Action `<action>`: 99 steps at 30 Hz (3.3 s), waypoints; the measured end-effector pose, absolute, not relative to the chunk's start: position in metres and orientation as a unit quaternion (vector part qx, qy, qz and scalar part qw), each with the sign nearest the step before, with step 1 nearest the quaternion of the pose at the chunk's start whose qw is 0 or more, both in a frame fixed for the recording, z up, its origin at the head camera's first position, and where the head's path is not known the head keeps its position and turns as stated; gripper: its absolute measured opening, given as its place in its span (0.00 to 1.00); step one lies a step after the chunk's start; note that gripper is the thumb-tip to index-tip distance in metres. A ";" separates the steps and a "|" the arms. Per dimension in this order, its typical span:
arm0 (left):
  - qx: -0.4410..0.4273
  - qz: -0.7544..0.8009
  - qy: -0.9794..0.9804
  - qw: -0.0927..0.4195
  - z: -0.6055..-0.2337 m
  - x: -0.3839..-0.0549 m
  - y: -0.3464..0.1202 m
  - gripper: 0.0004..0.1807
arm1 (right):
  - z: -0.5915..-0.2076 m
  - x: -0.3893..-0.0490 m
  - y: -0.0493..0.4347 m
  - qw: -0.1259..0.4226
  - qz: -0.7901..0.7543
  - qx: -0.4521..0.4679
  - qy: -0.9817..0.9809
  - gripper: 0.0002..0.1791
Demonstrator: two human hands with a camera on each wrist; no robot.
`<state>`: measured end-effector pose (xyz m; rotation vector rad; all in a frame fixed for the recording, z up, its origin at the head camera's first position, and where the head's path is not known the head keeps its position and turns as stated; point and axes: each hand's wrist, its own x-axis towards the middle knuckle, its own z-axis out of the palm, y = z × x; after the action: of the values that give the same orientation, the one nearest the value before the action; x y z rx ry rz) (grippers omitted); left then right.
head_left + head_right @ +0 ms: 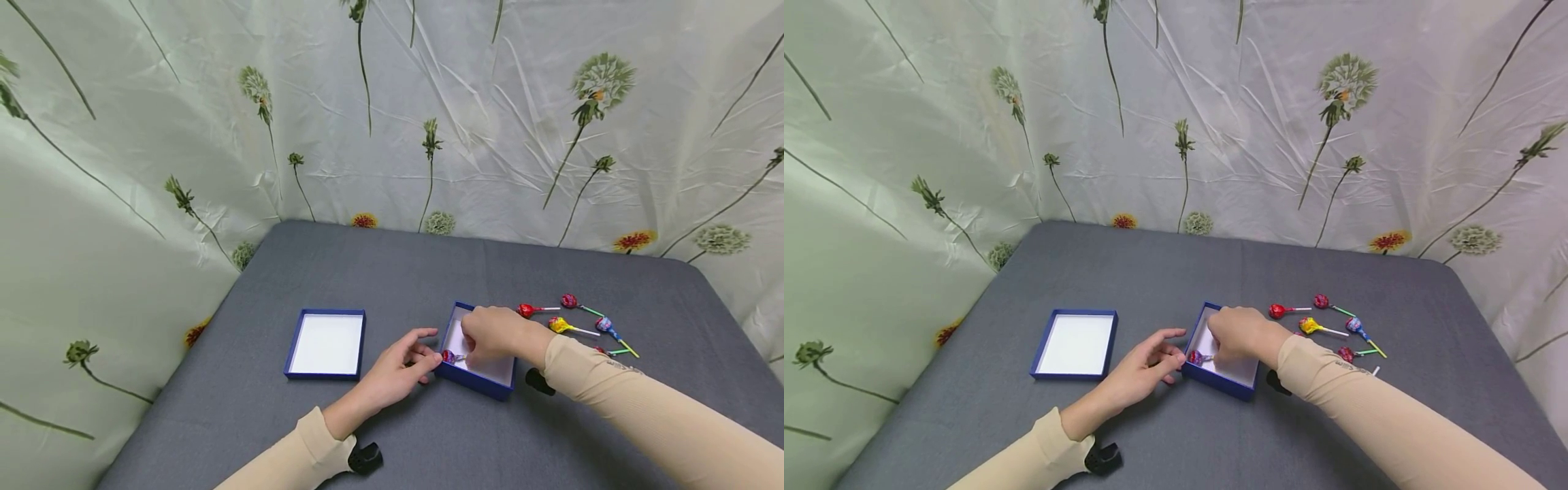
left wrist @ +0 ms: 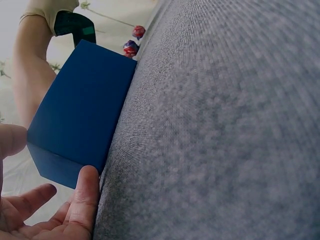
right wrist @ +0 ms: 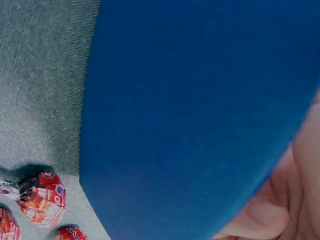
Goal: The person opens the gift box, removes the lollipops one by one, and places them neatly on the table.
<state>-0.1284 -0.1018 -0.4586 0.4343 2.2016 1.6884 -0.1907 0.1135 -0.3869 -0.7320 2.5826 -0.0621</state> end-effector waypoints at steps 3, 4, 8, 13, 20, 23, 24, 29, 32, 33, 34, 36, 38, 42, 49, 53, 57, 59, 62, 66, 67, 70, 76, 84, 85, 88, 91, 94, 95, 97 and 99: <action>0.152 0.589 0.775 0.169 -0.458 -0.129 -0.102 0.27 | -0.387 -0.192 0.114 0.206 -0.013 -0.274 0.939 0.13; 0.151 0.589 0.775 0.170 -0.459 -0.129 -0.102 0.27 | -0.387 -0.193 0.113 0.198 -0.009 -0.276 0.941 0.13; 0.153 0.588 0.776 0.172 -0.460 -0.130 -0.102 0.26 | -0.387 -0.195 0.112 0.176 -0.001 -0.283 0.943 0.14; 0.151 0.587 0.776 0.174 -0.461 -0.129 -0.099 0.25 | -0.389 -0.196 0.110 0.162 -0.008 -0.289 0.944 0.14; 0.146 0.588 0.777 0.172 -0.461 -0.128 -0.099 0.25 | -0.392 -0.197 0.108 0.145 -0.011 -0.286 0.947 0.13; 0.146 0.584 0.779 0.172 -0.460 -0.128 -0.099 0.25 | -0.391 -0.197 0.109 0.143 -0.008 -0.281 0.949 0.12; 0.146 0.584 0.780 0.172 -0.459 -0.128 -0.099 0.25 | -0.391 -0.197 0.110 0.141 -0.006 -0.280 0.950 0.11; 0.149 0.584 0.780 0.168 -0.458 -0.127 -0.099 0.25 | -0.387 -0.193 0.114 0.122 0.017 -0.286 0.950 0.11; 0.149 0.586 0.779 0.167 -0.457 -0.127 -0.099 0.24 | -0.388 -0.192 0.116 0.107 0.030 -0.291 0.950 0.12; 0.149 0.586 0.779 0.167 -0.457 -0.127 -0.099 0.24 | -0.389 -0.192 0.117 0.100 0.034 -0.291 0.951 0.12; 0.149 0.585 0.780 0.167 -0.458 -0.127 -0.099 0.24 | -0.390 -0.191 0.117 0.096 0.038 -0.292 0.951 0.12; 0.150 0.583 0.781 0.168 -0.458 -0.127 -0.099 0.24 | -0.391 -0.191 0.117 0.089 0.046 -0.292 0.951 0.11; 0.150 0.579 0.783 0.168 -0.459 -0.127 -0.099 0.25 | -0.391 -0.190 0.117 0.085 0.056 -0.290 0.952 0.10; 0.149 0.575 0.787 0.168 -0.460 -0.127 -0.099 0.25 | -0.391 -0.190 0.116 0.078 0.073 -0.292 0.951 0.09; 0.147 0.574 0.788 0.167 -0.461 -0.127 -0.098 0.25 | -0.394 -0.192 0.116 0.053 0.081 -0.318 0.943 0.09; 0.148 0.572 0.789 0.167 -0.461 -0.127 -0.099 0.25 | -0.393 -0.193 0.118 0.052 0.077 -0.329 0.940 0.07; 0.152 0.569 0.790 0.168 -0.460 -0.127 -0.099 0.25 | -0.394 -0.195 0.118 0.036 0.089 -0.348 0.933 0.09; 0.153 0.569 0.790 0.169 -0.460 -0.127 -0.099 0.25 | -0.394 -0.196 0.118 0.029 0.097 -0.359 0.928 0.10; 0.152 0.572 0.788 0.169 -0.459 -0.127 -0.099 0.25 | -0.395 -0.197 0.118 0.029 0.107 -0.369 0.923 0.10; 0.149 0.575 0.786 0.169 -0.459 -0.127 -0.099 0.25 | -0.397 -0.198 0.119 0.030 0.117 -0.382 0.916 0.08; 0.148 0.575 0.786 0.170 -0.459 -0.127 -0.099 0.25 | -0.398 -0.198 0.119 0.027 0.120 -0.387 0.914 0.07; 0.147 0.572 0.788 0.172 -0.460 -0.127 -0.099 0.25 | -0.399 -0.199 0.119 0.007 0.135 -0.407 0.904 0.07; 0.150 0.572 0.789 0.169 -0.459 -0.127 -0.099 0.25 | -0.399 -0.198 0.122 -0.043 0.168 -0.463 0.870 0.09; 0.149 0.572 0.789 0.168 -0.460 -0.128 -0.099 0.25 | -0.399 -0.201 0.125 -0.028 0.175 -0.498 0.849 0.03; 0.148 0.572 0.789 0.168 -0.460 -0.128 -0.099 0.25 | -0.398 -0.201 0.126 -0.014 0.168 -0.496 0.852 0.03; 0.149 0.571 0.789 0.169 -0.460 -0.127 -0.099 0.25 | -0.396 -0.204 0.129 0.039 0.135 -0.481 0.865 0.05; 0.150 0.572 0.789 0.168 -0.459 -0.127 -0.099 0.25 | -0.393 -0.206 0.133 0.094 0.085 -0.454 0.882 0.09; 0.148 0.572 0.789 0.166 -0.459 -0.127 -0.098 0.25 | -0.389 -0.208 0.138 0.136 0.032 -0.428 0.893 0.11; 0.148 0.573 0.789 0.163 -0.459 -0.127 -0.098 0.25 | -0.388 -0.209 0.139 0.146 0.017 -0.422 0.895 0.11; 0.147 0.578 0.787 0.161 -0.459 -0.127 -0.098 0.25 | -0.386 -0.210 0.141 0.162 -0.011 -0.415 0.895 0.10; 0.147 0.579 0.786 0.159 -0.459 -0.127 -0.097 0.24 | -0.384 -0.211 0.144 0.171 -0.037 -0.415 0.893 0.08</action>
<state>-0.1268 -0.0973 -0.4592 0.4206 2.2473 1.6556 -0.2112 0.1437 -0.3843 -1.1774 2.5357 -0.1048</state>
